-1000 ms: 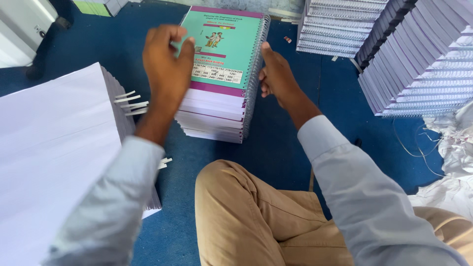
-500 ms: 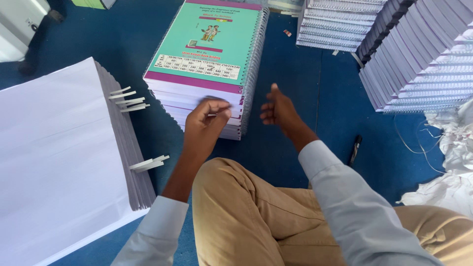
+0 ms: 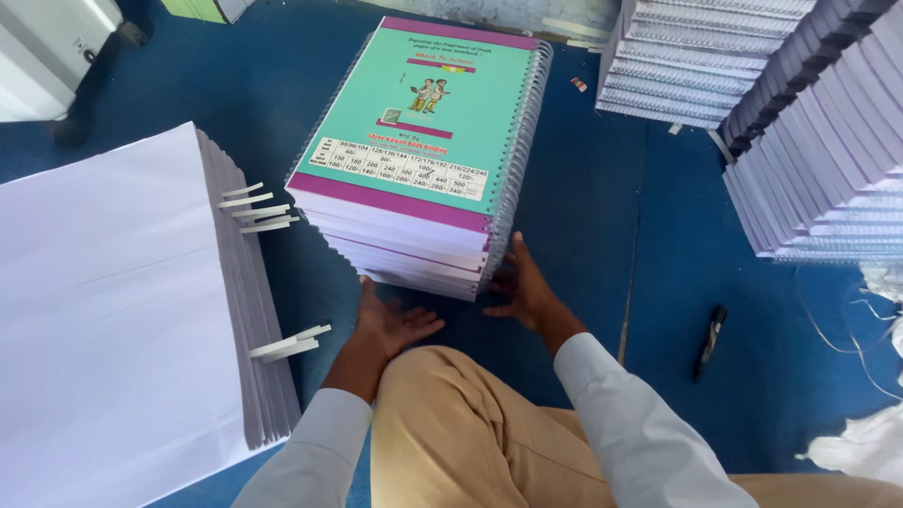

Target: The person sits on the floor and repeatedly picks up spiral-bound notebooks, writes on the cover with a black marker, and places them onto a growing stack. The person handles notebooks one at a time and maintains a consistent workflow.

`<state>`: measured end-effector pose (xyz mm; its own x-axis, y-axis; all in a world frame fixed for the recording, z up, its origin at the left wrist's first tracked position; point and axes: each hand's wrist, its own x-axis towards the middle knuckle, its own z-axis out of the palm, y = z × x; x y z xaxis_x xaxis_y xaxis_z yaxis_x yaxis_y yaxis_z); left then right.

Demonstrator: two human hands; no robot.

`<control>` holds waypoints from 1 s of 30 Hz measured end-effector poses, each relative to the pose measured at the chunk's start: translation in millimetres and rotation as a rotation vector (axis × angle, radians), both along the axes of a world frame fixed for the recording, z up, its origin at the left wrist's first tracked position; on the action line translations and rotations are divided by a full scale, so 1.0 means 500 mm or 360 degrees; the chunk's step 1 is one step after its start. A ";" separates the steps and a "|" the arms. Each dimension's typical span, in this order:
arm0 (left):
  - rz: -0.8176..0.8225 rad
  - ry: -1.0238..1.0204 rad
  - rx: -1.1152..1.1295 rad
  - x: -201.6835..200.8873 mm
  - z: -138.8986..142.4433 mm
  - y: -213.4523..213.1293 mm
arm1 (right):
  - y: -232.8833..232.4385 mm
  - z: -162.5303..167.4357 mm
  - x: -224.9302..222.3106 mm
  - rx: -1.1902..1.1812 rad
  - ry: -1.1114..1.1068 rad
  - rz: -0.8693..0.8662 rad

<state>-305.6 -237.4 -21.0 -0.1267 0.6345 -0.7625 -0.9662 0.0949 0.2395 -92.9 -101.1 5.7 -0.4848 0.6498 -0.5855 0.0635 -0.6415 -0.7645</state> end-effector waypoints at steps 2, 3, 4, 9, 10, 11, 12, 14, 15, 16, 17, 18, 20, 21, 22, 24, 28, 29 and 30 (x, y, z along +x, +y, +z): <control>-0.0026 -0.0061 0.0049 0.005 0.011 0.013 | 0.005 0.001 -0.016 0.0073 0.0064 0.0048; -0.0041 -0.0061 0.0079 0.006 0.020 0.017 | 0.007 0.000 -0.026 0.0087 0.0050 0.0049; -0.0056 -0.0062 0.0113 0.008 0.029 0.023 | 0.011 -0.001 -0.034 0.0104 0.0036 0.0052; -0.0011 -0.0122 0.0185 0.018 0.057 0.044 | 0.019 -0.031 -0.065 0.0185 0.0006 0.0002; 0.0036 -0.0142 0.0190 0.016 0.059 0.047 | 0.021 -0.038 -0.068 0.0219 0.0021 0.0024; 0.0036 -0.0118 0.0293 0.015 0.060 0.051 | 0.025 -0.043 -0.070 0.0253 0.0034 0.0043; 0.0034 -0.0096 0.0393 0.015 0.059 0.053 | 0.029 -0.047 -0.071 0.0279 -0.0002 0.0049; 0.0044 -0.0054 0.0461 0.013 0.056 0.055 | 0.034 -0.048 -0.080 0.0338 -0.0066 0.0074; 0.0053 -0.0026 0.0433 0.011 0.056 0.058 | 0.039 -0.044 -0.089 0.0322 -0.0105 0.0066; 0.0062 -0.0001 0.0402 0.008 0.056 0.059 | 0.042 -0.038 -0.093 0.0305 -0.0147 0.0057; 0.0055 0.0021 0.0392 0.005 0.056 0.059 | 0.043 -0.032 -0.093 0.0286 -0.0196 0.0045; 0.0047 0.0039 0.0383 0.004 0.056 0.061 | 0.041 -0.027 -0.093 0.0286 -0.0207 0.0038; 0.0061 0.0036 0.0375 0.003 0.055 0.066 | 0.040 -0.017 -0.096 0.0290 -0.0227 0.0028; 0.0081 0.0017 0.0366 0.002 0.055 0.066 | 0.038 -0.015 -0.099 0.0302 -0.0213 0.0040; 0.0102 -0.0004 0.0358 0.004 0.054 0.067 | 0.039 -0.013 -0.099 0.0315 -0.0201 0.0054; 0.0077 0.0039 0.0368 0.002 0.053 0.068 | 0.042 -0.014 -0.103 0.0342 -0.0181 0.0083; 0.0107 0.0004 0.0380 -0.003 0.053 0.073 | 0.054 -0.025 -0.108 0.0364 -0.0214 0.0100; 0.0110 0.0008 0.0375 -0.007 0.054 0.078 | 0.059 -0.028 -0.113 0.0367 -0.0225 0.0095; 0.0115 0.0009 0.0369 -0.010 0.054 0.083 | 0.065 -0.030 -0.115 0.0364 -0.0217 0.0098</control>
<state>-310.7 -196.0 5.9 -0.1821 0.7817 -0.5964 -0.9671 -0.0327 0.2524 -150.6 -68.6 -9.4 -0.4543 0.7443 -0.4895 0.2095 -0.4448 -0.8708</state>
